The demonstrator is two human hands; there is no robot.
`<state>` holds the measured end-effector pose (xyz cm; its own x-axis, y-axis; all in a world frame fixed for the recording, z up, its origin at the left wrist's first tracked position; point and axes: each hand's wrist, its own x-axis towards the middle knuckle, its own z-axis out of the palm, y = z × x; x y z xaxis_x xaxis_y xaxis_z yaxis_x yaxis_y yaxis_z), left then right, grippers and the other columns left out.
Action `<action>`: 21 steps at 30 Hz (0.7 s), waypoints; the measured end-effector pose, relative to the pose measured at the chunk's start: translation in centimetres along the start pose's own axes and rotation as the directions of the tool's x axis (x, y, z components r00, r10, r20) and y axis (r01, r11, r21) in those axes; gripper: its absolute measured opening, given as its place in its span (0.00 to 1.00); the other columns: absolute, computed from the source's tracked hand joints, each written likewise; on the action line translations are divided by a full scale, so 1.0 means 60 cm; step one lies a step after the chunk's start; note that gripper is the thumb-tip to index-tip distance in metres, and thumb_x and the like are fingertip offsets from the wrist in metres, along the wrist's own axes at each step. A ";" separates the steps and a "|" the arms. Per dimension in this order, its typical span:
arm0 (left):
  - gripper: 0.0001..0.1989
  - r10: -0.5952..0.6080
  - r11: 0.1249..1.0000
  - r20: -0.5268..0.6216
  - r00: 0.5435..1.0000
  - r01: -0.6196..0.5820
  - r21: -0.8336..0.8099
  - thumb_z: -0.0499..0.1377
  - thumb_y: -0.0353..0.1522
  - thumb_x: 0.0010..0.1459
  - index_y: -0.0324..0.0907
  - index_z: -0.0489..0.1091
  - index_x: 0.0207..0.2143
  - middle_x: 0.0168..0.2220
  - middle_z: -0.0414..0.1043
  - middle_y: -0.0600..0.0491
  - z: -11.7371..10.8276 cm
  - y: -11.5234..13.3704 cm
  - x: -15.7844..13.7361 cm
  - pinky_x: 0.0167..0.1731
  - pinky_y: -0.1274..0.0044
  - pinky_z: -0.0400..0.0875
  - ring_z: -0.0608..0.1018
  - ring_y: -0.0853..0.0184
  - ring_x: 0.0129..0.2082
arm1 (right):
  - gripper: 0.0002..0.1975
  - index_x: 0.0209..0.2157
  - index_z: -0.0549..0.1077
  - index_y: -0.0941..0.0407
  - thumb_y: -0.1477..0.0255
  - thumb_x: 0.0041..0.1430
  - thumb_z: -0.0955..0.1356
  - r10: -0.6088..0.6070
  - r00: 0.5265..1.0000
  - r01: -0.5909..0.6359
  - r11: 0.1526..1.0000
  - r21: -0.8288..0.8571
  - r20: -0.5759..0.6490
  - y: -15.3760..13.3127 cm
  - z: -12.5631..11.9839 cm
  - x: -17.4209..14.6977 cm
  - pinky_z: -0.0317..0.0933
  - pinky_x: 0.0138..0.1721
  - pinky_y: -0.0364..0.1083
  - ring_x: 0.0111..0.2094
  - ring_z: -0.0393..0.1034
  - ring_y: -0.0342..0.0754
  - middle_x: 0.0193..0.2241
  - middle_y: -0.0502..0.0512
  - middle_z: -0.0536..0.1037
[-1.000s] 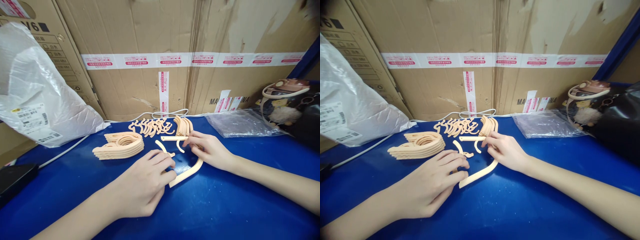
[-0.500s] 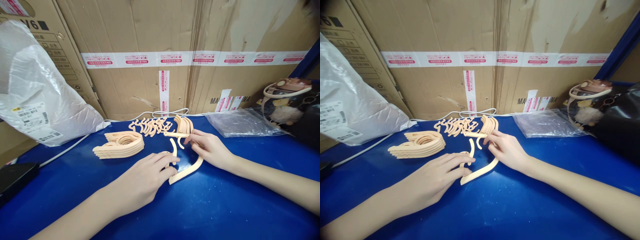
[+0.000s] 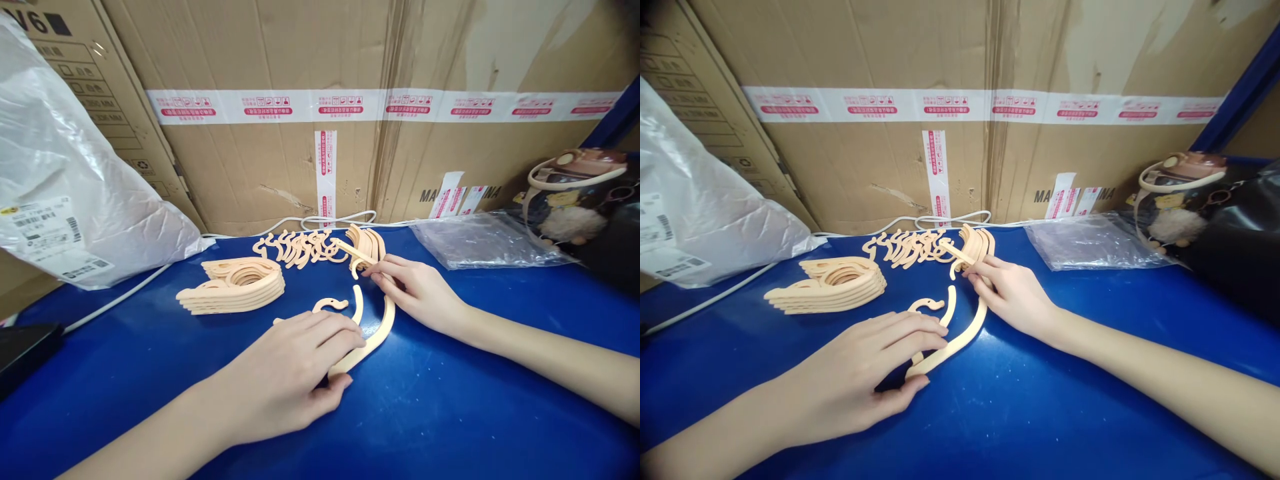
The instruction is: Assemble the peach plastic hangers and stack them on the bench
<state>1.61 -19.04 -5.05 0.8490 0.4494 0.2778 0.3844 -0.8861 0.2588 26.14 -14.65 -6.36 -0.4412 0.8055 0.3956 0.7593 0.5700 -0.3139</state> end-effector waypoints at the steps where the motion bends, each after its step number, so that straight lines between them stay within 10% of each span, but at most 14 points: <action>1: 0.15 0.004 1.000 -0.002 1.000 -0.004 -0.005 0.54 0.25 0.59 0.41 0.63 0.49 0.49 0.70 0.52 0.000 0.001 0.000 0.48 0.74 0.65 0.71 0.65 0.48 | 0.13 0.43 0.73 0.54 0.71 0.66 0.59 -0.005 1.000 0.005 1.000 -0.004 0.002 0.000 0.000 0.000 0.60 0.34 0.44 0.34 0.70 0.45 0.38 0.52 0.74; 10: 0.20 0.046 0.999 0.078 0.996 -0.048 0.022 0.48 0.19 0.57 0.42 0.64 0.50 0.49 0.70 0.51 -0.001 0.009 -0.001 0.52 0.70 0.62 0.72 0.65 0.47 | 0.11 0.44 0.70 0.56 0.73 0.65 0.59 -0.161 0.986 0.164 0.984 -0.072 0.052 -0.010 -0.004 -0.002 0.61 0.34 0.44 0.34 0.69 0.46 0.36 0.55 0.73; 21: 0.27 0.117 0.989 0.090 0.989 -0.125 0.077 0.48 0.18 0.55 0.41 0.60 0.57 0.60 0.62 0.50 0.001 0.011 -0.004 0.60 0.68 0.55 0.63 0.64 0.60 | 0.12 0.41 0.69 0.57 0.76 0.65 0.56 -0.401 0.860 0.460 0.877 -0.139 0.316 -0.018 -0.006 -0.001 0.57 0.31 0.44 0.30 0.60 0.46 0.33 0.55 0.67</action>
<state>1.66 -19.77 -4.99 0.9174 0.3303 0.2221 0.3026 -0.9413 0.1497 25.54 -15.35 -5.71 -0.8350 0.5150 0.1937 0.5293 0.8480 0.0267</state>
